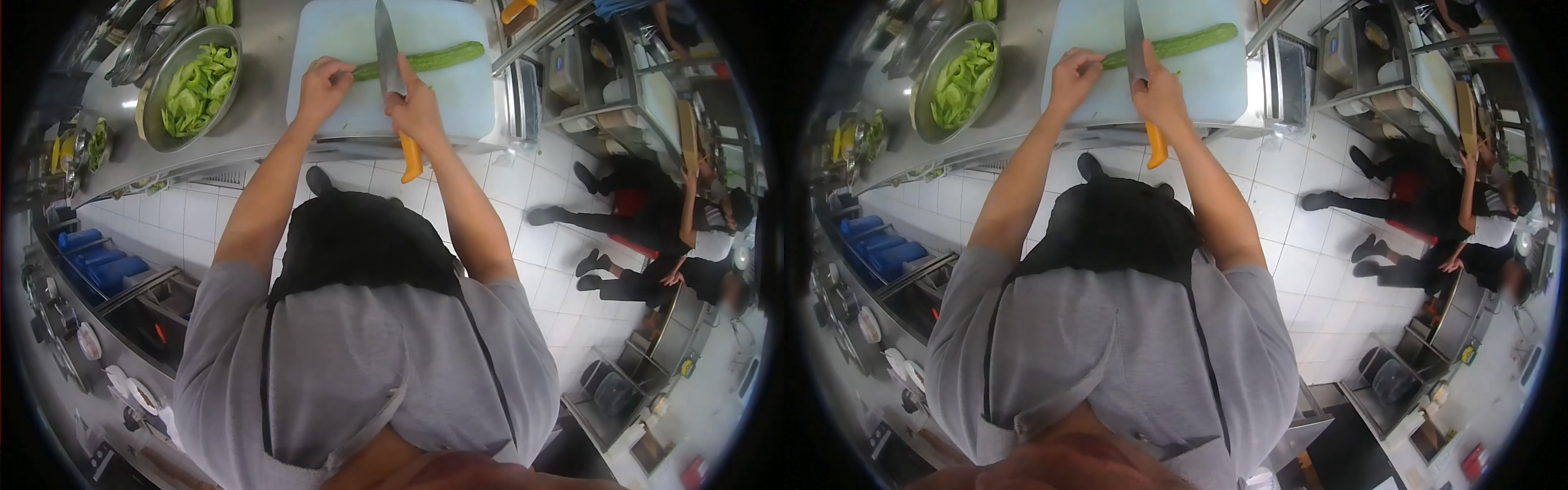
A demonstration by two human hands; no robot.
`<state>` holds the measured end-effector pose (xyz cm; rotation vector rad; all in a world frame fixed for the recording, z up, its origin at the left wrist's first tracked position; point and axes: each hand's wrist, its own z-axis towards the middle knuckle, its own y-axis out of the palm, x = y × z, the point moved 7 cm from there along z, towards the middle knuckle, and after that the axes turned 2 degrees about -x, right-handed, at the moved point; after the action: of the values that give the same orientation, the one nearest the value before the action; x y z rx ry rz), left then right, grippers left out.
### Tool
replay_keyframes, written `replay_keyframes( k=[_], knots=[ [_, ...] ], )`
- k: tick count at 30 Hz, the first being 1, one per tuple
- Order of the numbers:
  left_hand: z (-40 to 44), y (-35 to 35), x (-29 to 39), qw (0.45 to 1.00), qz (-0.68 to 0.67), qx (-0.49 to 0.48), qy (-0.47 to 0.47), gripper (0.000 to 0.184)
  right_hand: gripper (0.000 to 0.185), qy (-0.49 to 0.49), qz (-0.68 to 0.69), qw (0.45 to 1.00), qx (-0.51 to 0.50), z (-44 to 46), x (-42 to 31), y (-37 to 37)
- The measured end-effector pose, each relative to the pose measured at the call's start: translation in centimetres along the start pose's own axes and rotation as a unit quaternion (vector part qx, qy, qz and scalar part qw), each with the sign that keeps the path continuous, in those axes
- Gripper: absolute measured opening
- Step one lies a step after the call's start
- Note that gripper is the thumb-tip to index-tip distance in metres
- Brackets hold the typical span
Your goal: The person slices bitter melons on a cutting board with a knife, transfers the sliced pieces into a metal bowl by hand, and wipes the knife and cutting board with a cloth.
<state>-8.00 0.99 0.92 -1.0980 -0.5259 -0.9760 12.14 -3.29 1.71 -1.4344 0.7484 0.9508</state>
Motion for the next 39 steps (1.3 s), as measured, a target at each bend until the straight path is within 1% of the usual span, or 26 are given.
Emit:
replay_keyframes(
  k=[2,5,8,11,14,17,20,23,26,29,32,35,38,39],
  knots=[
    [0.1,0.1,-0.3,1.0,-0.012,0.005,0.01,0.017,0.075,0.006,-0.003,1.0,0.005,0.4,0.0,0.0],
    [0.0,0.1,-0.3,1.0,-0.02,0.015,-0.01,0.016,0.074,0.041,-0.01,0.999,0.001,0.5,0.1,-0.2],
    [-0.1,0.3,-0.9,1.0,-0.024,0.015,-0.008,0.015,0.074,0.089,0.052,0.994,-0.027,0.4,-0.2,-0.4],
    [0.1,-0.2,-1.6,0.99,-0.118,0.027,-0.072,0.016,0.074,0.111,0.057,0.991,-0.041,0.6,0.3,-0.4],
    [0.3,-1.1,-4.3,0.968,-0.209,0.069,-0.125,0.019,0.073,0.12,0.08,0.989,-0.041,0.3,0.2,-0.5],
    [0.1,-0.1,-1.8,0.999,-0.043,0.011,-0.023,0.019,0.073,0.128,0.093,0.987,-0.04,0.4,0.4,-0.4],
    [0.4,0.0,0.1,0.999,0.01,-0.016,-0.047,0.016,0.073,0.135,0.091,0.986,-0.045,0.2,-0.1,-0.6],
    [0.9,-0.1,0.6,0.998,0.036,-0.032,-0.04,0.014,0.073,0.149,0.081,0.984,-0.054,0.1,-0.2,-0.8],
    [1.3,0.1,0.7,0.996,0.069,-0.046,-0.027,0.015,0.074,0.117,0.122,0.985,-0.044,-0.3,-0.1,-0.3],
    [1.3,0.1,0.4,0.996,0.077,-0.045,-0.032,0.015,0.075,0.141,0.111,0.982,-0.062,-1.4,-1.1,-0.6],
    [1.4,0.2,0.3,0.995,0.081,-0.043,-0.025,0.015,0.077,0.12,0.104,0.984,-0.075,-2.7,-1.3,-0.1],
    [1.5,0.0,0.6,0.995,0.083,-0.05,-0.038,0.014,0.076,0.114,0.071,0.986,-0.102,-4.4,-0.8,0.5],
    [1.7,0.0,0.6,0.993,0.09,-0.058,-0.04,0.014,0.08,0.108,0.094,0.982,-0.122,-7.5,-1.2,1.0],
    [1.9,0.0,0.8,0.992,0.107,-0.062,-0.024,0.016,0.08,0.109,0.078,0.983,-0.125,-7.9,-1.0,0.9]
  ],
)
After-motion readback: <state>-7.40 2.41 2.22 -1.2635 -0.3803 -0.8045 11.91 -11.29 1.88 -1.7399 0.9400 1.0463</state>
